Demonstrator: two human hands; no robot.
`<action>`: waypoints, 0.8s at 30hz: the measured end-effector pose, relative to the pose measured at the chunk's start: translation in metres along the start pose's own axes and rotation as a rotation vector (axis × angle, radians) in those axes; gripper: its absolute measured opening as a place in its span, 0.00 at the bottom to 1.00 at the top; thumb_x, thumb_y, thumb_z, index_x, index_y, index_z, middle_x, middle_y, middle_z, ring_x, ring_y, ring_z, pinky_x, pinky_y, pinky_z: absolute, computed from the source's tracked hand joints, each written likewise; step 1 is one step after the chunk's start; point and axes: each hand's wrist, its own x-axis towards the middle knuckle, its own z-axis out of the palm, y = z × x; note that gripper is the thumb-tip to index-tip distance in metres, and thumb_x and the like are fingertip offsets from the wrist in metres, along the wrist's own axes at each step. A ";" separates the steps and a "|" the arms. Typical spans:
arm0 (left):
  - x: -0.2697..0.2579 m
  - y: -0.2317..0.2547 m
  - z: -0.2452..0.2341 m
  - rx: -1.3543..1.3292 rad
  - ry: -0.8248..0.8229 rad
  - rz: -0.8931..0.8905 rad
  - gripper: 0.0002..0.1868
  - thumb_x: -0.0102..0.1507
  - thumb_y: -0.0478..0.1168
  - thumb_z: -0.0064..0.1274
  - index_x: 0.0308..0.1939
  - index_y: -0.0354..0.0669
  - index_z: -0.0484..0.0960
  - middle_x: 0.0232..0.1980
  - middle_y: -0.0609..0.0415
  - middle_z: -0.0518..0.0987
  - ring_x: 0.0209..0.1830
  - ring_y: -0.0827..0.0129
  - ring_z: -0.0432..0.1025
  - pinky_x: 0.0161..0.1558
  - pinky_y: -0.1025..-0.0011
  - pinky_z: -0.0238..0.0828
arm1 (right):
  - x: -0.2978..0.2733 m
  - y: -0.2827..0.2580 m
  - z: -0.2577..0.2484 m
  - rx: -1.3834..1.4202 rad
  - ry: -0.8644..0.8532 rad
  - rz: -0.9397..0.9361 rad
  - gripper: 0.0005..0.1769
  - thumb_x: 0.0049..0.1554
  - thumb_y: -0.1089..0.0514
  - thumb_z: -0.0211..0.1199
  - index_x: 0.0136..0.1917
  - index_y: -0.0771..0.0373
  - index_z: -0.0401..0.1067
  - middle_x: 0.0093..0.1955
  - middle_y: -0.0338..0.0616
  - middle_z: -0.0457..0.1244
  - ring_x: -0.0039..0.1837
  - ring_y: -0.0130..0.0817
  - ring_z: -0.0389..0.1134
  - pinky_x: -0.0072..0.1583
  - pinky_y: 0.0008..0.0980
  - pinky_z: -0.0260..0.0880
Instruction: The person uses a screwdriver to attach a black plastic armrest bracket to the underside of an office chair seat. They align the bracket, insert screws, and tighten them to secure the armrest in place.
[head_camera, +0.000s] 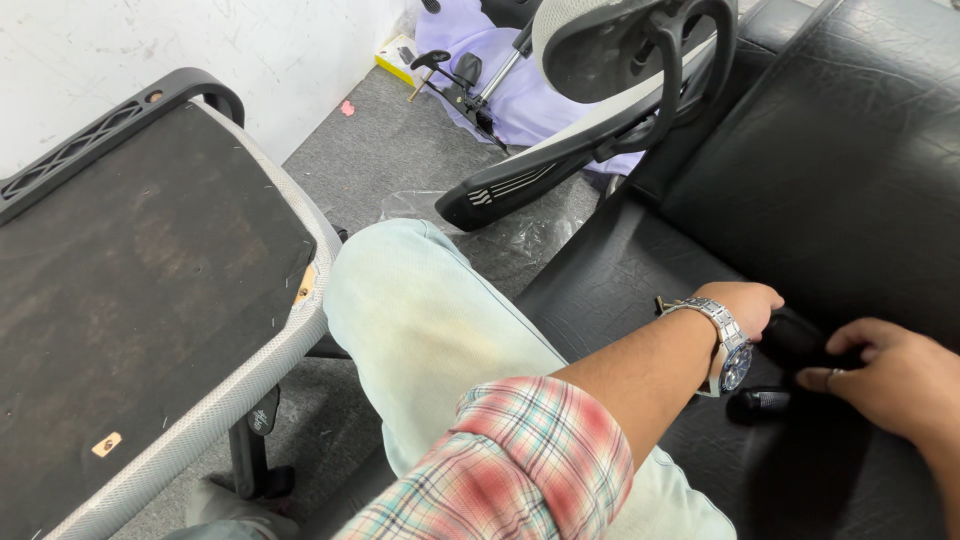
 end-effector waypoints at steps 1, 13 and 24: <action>0.000 0.000 -0.001 -0.008 0.002 0.001 0.23 0.66 0.48 0.51 0.55 0.31 0.80 0.52 0.40 0.82 0.45 0.58 0.77 0.48 0.61 0.74 | -0.004 -0.004 -0.007 -0.024 -0.067 -0.012 0.36 0.41 0.40 0.83 0.61 0.50 0.80 0.54 0.45 0.69 0.53 0.42 0.75 0.55 0.41 0.81; -0.016 0.023 -0.035 -0.274 0.024 0.003 0.25 0.68 0.49 0.45 0.63 0.36 0.74 0.61 0.48 0.79 0.53 0.59 0.76 0.49 0.58 0.73 | -0.033 -0.024 -0.017 -0.354 -0.273 -0.138 0.44 0.41 0.36 0.81 0.70 0.30 0.70 0.56 0.41 0.69 0.58 0.33 0.73 0.65 0.36 0.73; -0.010 0.038 -0.080 -0.261 0.180 0.045 0.22 0.66 0.48 0.50 0.55 0.33 0.79 0.52 0.47 0.84 0.44 0.65 0.78 0.47 0.64 0.73 | -0.004 -0.004 0.009 -0.174 -0.118 -0.028 0.40 0.43 0.34 0.79 0.66 0.47 0.79 0.58 0.43 0.73 0.61 0.39 0.75 0.65 0.41 0.76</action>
